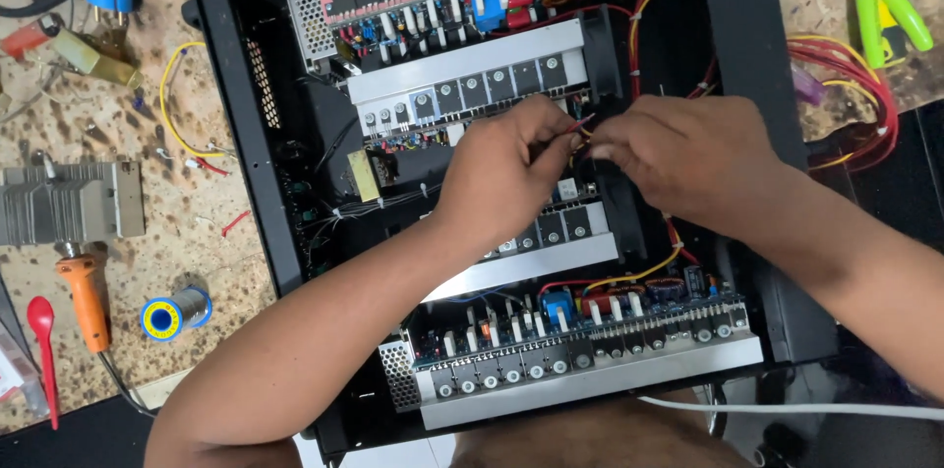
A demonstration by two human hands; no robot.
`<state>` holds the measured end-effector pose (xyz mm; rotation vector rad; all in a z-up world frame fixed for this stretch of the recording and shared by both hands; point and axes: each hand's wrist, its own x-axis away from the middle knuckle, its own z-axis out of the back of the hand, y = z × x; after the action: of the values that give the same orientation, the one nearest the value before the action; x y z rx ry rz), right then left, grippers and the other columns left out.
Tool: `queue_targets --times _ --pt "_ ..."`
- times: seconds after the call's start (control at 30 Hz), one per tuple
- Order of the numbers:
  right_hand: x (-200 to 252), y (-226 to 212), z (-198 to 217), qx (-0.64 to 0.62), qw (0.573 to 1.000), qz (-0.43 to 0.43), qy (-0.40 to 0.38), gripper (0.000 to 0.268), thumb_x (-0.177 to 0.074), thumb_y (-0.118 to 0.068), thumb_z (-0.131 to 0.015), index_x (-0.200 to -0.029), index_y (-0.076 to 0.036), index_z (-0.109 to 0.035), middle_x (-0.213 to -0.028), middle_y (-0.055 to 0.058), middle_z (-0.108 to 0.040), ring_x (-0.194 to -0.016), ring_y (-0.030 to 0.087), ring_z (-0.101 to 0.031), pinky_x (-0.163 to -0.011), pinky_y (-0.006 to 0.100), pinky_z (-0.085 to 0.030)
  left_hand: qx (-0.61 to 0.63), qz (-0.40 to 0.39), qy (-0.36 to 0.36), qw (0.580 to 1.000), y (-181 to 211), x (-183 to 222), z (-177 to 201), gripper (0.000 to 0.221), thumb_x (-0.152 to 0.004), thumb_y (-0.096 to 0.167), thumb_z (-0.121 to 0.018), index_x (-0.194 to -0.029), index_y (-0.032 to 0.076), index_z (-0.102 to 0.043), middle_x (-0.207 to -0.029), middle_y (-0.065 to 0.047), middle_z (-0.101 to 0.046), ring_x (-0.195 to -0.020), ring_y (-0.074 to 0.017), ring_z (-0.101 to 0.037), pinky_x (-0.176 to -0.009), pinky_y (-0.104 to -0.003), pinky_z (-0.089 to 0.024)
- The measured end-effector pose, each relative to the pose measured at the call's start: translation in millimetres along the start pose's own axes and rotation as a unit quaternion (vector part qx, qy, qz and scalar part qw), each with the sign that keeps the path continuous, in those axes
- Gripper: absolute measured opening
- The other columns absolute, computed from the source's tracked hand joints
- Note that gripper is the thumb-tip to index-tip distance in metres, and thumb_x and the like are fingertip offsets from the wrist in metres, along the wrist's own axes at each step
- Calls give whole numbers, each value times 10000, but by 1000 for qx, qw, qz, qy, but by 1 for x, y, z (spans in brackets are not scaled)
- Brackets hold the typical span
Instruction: Soldering and connecting wires inside an electronic device chassis on a repair bench.
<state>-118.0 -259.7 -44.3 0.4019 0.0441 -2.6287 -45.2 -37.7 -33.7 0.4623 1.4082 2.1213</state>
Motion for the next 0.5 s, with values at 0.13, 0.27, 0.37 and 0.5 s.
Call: queue_targets --times 0.13,0.27,0.37,0.5 --pt "8 10 -3 -184 975 -99 70 168 -1144 -180 -632 -1200 -90 -762 -996 59 -800 -701 193 -706 -565 332 -487 18 8 18 1000 1 4 2 38 -963 76 -642 -956 113 -642 -795 30 -702 -674 -83 -604 -633 -250 -454" --pt "11 10 1 -259 949 -178 24 356 -1180 -263 -468 -1403 -58 -655 -1100 97 -707 -826 302 -664 -637 476 -512 12 -23 37 999 1 7 6 49 -960 83 -688 -968 103 -732 -889 8 -756 -789 -104 -684 -704 -251 -513" --pt "10 11 0 -218 960 -173 32 320 -1183 -250 -516 -1352 -68 -718 -1052 74 -720 -768 277 -650 -620 444 -484 -22 -89 55 994 -3 3 5 124 -936 28 -730 -1056 51 -754 -1001 -83 -764 -924 -200 -719 -835 -332 -617" --pt "9 15 -6 -227 955 -189 12 324 -1176 -278 -507 -1403 -120 -675 -1045 42 -704 -768 305 -634 -610 500 -477 -29 -103 54 993 0 -7 0 95 -958 48 -717 -1044 77 -746 -985 -50 -769 -912 -180 -732 -822 -311 -596"
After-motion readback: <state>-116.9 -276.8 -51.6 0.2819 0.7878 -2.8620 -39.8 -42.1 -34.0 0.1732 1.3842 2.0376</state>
